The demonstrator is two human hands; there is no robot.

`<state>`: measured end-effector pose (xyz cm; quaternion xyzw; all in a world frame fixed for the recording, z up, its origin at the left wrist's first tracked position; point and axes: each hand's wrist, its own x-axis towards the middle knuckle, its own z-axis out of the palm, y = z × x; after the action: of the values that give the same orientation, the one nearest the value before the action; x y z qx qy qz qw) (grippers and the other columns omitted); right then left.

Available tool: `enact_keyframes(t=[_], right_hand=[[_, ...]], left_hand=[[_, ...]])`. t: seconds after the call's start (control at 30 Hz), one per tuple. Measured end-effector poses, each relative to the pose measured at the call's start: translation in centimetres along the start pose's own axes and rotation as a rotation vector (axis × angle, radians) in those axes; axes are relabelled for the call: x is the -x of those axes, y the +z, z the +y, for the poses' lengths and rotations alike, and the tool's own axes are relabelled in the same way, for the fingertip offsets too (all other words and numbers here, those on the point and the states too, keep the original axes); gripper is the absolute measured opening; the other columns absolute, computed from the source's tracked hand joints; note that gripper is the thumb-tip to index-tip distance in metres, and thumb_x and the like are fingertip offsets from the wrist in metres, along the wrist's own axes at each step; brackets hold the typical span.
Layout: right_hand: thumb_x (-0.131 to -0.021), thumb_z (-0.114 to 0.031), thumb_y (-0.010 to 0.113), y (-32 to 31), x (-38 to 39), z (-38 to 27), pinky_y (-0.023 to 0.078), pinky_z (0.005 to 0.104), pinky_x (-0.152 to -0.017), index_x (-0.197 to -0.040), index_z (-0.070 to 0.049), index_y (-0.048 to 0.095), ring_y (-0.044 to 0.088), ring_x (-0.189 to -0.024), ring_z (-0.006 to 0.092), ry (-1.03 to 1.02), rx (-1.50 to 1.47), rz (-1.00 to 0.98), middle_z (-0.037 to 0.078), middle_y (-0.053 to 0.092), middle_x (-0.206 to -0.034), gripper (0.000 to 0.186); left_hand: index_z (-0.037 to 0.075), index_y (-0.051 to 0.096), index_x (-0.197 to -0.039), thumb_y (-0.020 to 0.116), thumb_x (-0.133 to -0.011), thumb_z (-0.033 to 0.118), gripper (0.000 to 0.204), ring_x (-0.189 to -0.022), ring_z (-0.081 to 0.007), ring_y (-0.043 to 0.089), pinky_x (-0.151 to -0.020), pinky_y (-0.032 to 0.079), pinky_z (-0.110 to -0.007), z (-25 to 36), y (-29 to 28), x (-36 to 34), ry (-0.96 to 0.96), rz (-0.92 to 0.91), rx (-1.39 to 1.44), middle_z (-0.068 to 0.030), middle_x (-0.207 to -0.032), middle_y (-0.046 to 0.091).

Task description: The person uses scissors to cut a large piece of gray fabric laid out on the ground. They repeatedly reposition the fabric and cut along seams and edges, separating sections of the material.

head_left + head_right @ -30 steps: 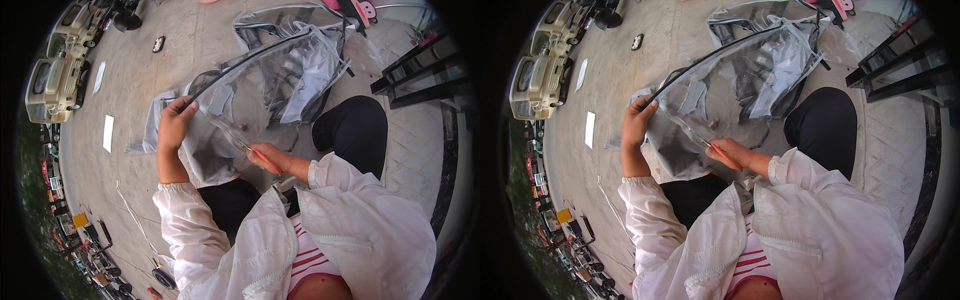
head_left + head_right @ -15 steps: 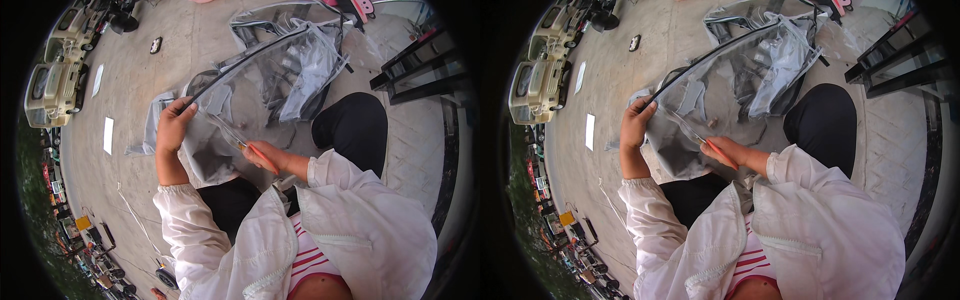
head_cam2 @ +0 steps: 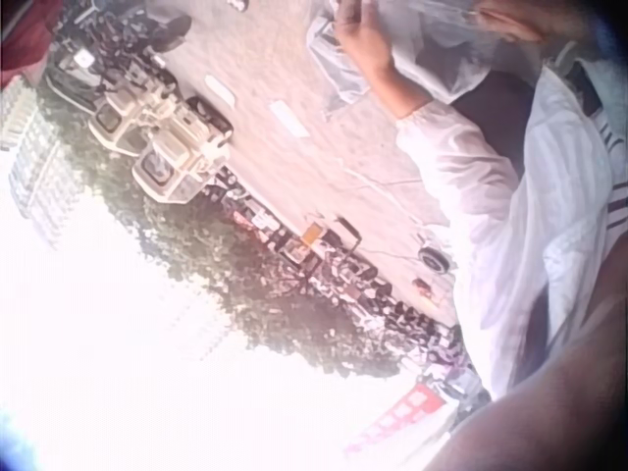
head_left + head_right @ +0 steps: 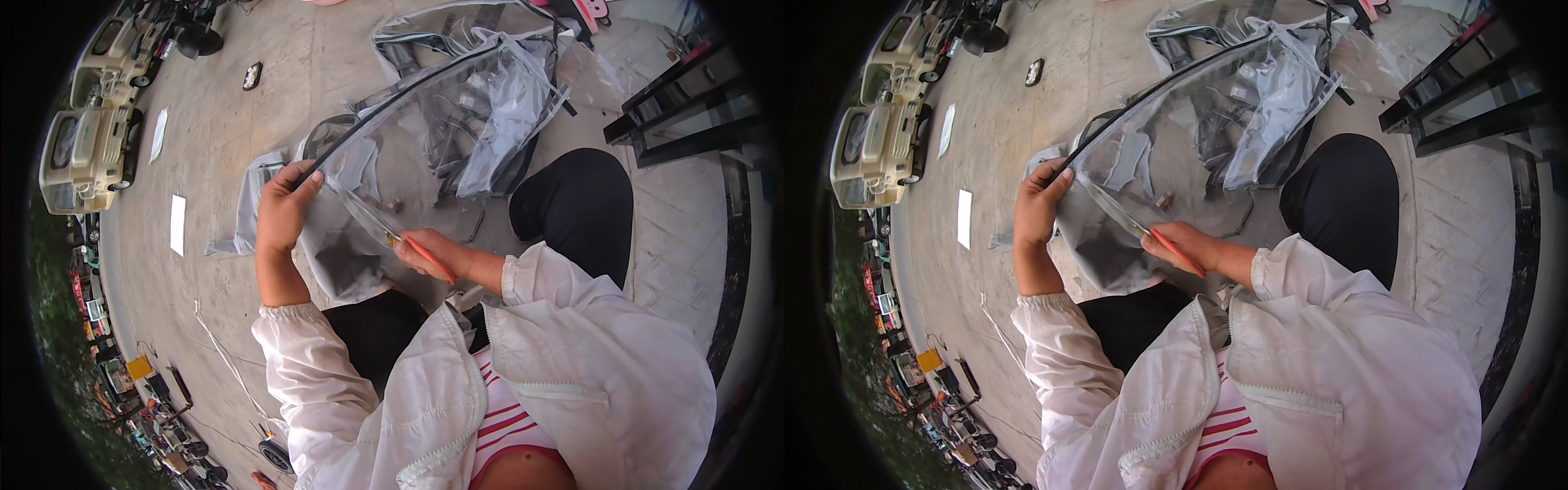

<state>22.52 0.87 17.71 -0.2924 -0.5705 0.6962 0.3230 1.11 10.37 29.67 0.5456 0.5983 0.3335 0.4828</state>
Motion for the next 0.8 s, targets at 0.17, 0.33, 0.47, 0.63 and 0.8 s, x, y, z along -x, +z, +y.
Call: enact_keyframes(t=[0.17, 0.33, 0.47, 0.63, 0.8], right_hand=[[-0.095, -0.047, 0.041, -0.1, -0.2, -0.2, 0.037, 0.0248, -0.048, -0.073, -0.007, 0.045, 0.041, -0.051, 0.0062, 0.001, -0.001, 0.021, -0.002, 0.041, -0.058, 0.046], [-0.093, -0.042, 0.049, 0.2, 0.3, -0.2, 0.039, 0.0317, -0.053, -0.070, -0.002, 0.050, 0.044, -0.054, 0.0162, -0.013, 0.128, 0.089, 0.007, 0.047, -0.058, 0.046], [-0.091, -0.039, 0.054, 0.2, 0.4, -0.3, 0.041, 0.0346, -0.056, -0.071, 0.001, 0.053, 0.048, -0.055, 0.0214, 0.012, 0.136, 0.120, 0.014, 0.050, -0.060, 0.044], [-0.089, -0.041, 0.055, 0.3, 0.3, -0.8, 0.042, 0.0364, -0.056, -0.071, 0.000, 0.053, 0.052, -0.054, 0.0245, 0.032, 0.238, 0.152, 0.015, 0.053, -0.060, 0.046], [-0.088, -0.043, 0.055, 0.4, 0.4, -0.6, 0.043, 0.0387, -0.056, -0.072, 0.000, 0.053, 0.055, -0.056, 0.0303, 0.020, 0.305, 0.182, 0.016, 0.055, -0.061, 0.046]], left_hand=[[0.000, 0.064, -0.104, 0.064, -0.085, 0.011, 0.021, -0.077, -0.0046, 0.050, -0.070, 0.040, -0.019, -0.2, 0.1, 0.0, -0.002, 0.011, -0.005, 0.0038, -0.085, 0.060], [-0.001, 0.063, -0.106, 0.065, -0.085, 0.011, 0.024, -0.079, -0.0051, 0.051, -0.072, 0.041, -0.020, -0.9, -0.7, -0.4, -0.006, 0.020, 0.016, 0.0029, -0.086, 0.060], [0.000, 0.063, -0.105, 0.069, -0.080, 0.009, 0.027, -0.080, -0.0063, 0.052, -0.074, 0.041, -0.020, 0.2, -0.1, 0.1, -0.044, -0.021, 0.030, 0.0015, -0.087, 0.061], [0.003, 0.060, -0.099, 0.072, -0.071, 0.001, 0.031, -0.078, -0.0073, 0.054, -0.074, 0.042, -0.020, 1.4, 1.1, 0.6, -0.105, -0.112, 0.099, 0.0001, -0.086, 0.061], [0.005, 0.059, -0.102, 0.072, -0.070, -0.002, 0.035, -0.076, -0.0070, 0.054, -0.071, 0.043, -0.019, 0.8, 0.9, 0.3, -0.130, -0.130, 0.069, 0.0008, -0.085, 0.060]])
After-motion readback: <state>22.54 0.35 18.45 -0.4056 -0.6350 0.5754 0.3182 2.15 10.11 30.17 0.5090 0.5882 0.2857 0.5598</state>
